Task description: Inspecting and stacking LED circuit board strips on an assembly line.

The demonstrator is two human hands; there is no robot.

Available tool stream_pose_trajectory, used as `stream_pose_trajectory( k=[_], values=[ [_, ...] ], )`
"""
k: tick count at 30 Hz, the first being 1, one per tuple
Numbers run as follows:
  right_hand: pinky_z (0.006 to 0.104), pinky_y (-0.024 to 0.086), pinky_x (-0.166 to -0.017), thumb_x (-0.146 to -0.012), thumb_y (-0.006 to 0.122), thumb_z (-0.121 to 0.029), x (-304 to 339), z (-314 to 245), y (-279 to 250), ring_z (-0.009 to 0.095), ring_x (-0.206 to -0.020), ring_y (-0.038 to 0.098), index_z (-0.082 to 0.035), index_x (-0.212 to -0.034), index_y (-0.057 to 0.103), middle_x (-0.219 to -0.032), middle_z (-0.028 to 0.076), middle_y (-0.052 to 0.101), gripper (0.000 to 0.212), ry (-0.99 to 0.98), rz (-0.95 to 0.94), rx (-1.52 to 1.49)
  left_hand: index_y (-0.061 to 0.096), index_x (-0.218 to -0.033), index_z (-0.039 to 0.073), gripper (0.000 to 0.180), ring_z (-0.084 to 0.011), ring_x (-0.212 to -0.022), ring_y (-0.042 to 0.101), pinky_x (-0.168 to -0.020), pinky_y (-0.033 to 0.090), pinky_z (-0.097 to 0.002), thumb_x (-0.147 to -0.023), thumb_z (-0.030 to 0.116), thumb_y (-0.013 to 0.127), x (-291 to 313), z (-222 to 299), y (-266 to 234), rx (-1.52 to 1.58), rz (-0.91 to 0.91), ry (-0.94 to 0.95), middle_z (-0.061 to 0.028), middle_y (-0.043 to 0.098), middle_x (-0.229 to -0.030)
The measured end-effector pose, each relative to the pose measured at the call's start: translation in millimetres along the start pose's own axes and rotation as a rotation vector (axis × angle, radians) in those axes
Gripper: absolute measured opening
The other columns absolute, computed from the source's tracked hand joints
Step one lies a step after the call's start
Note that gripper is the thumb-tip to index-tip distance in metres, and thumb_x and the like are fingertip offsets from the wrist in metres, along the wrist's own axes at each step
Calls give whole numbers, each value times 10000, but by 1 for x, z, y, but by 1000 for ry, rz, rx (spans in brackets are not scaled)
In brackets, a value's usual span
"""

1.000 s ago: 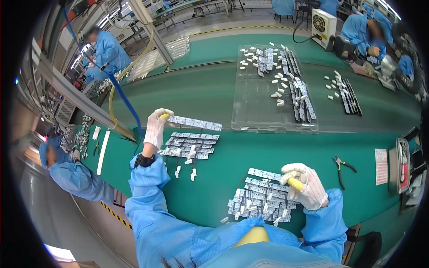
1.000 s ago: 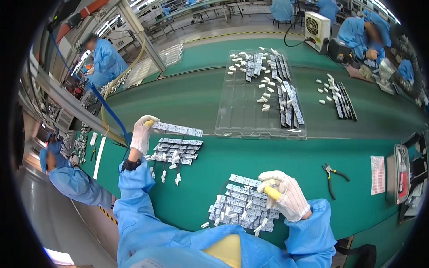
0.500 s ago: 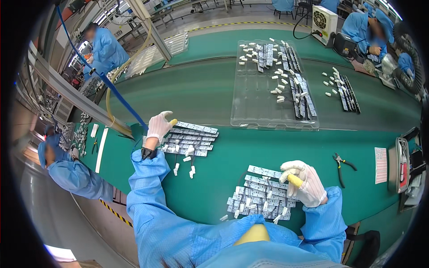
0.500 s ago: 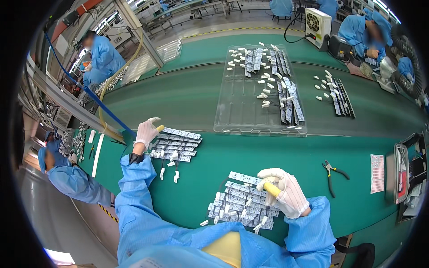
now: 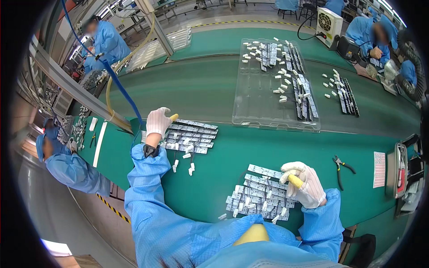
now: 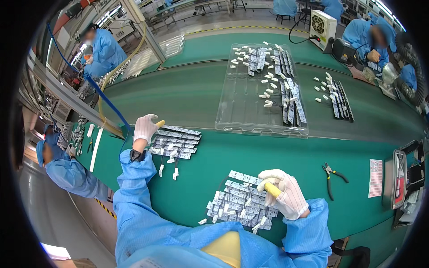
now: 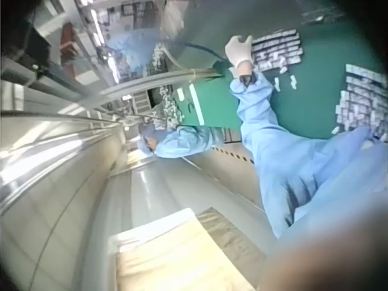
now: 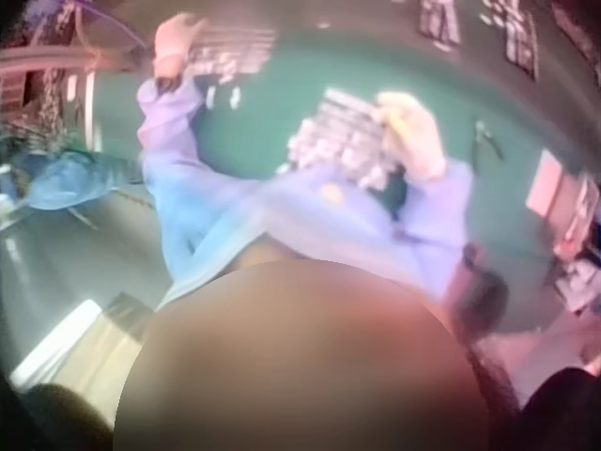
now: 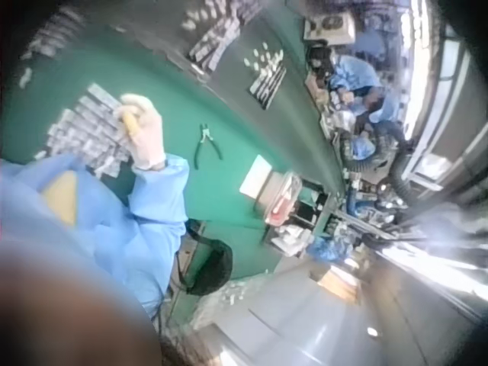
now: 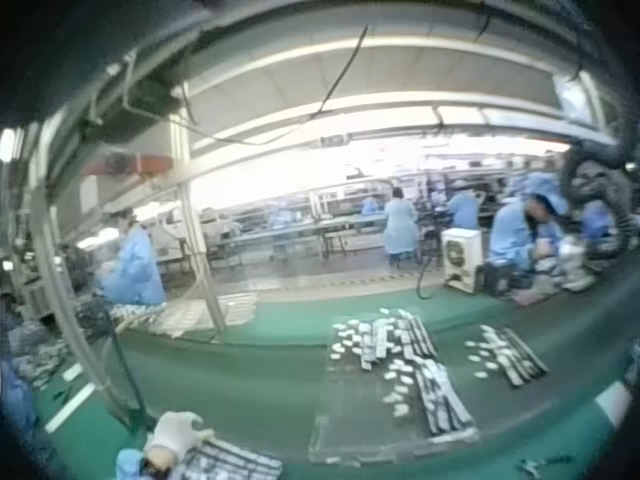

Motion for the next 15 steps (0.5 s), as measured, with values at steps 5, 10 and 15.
stream_pose_trajectory(
  k=[5, 10, 15],
  values=[
    [234, 477, -505, -851, 595, -408, -2, -5, 1, 111, -554, 578, 29, -1134, 528, -898, 117, 665, 525, 50, -2, 95, 709, -926, 141, 300, -280, -799, 657, -692, 531, -381, -739, 376, 729, 4, 4, -11, -93, 44, -53, -110, 683, -863],
    [220, 448, -471, -921, 545, -233, -1, -6, 6, 103, -529, 572, 8, -1089, 537, -827, 91, 674, 294, 37, 30, 241, 659, -1036, 76, 283, -308, -1030, 586, -882, 479, -373, -804, 235, 688, 7, 7, -19, 393, 72, 416, -157, 627, -1095],
    [213, 439, -438, -949, 542, -197, -1, 4, 4, 90, -486, 552, 3, -1085, 522, -776, 87, 655, 242, -6, 46, 136, 590, -1212, 89, 348, -327, -1197, 495, -1015, 402, -386, -891, 223, 576, 33, -1, -8, 572, -390, 542, -132, 521, -1321]
  ],
)
Point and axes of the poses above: each hand's wrist, its own x-axis away from the middle knuckle, its own y-axis out of the palm, z = x × y, the point moved 1 cm from there along -x, towards the middle knuckle
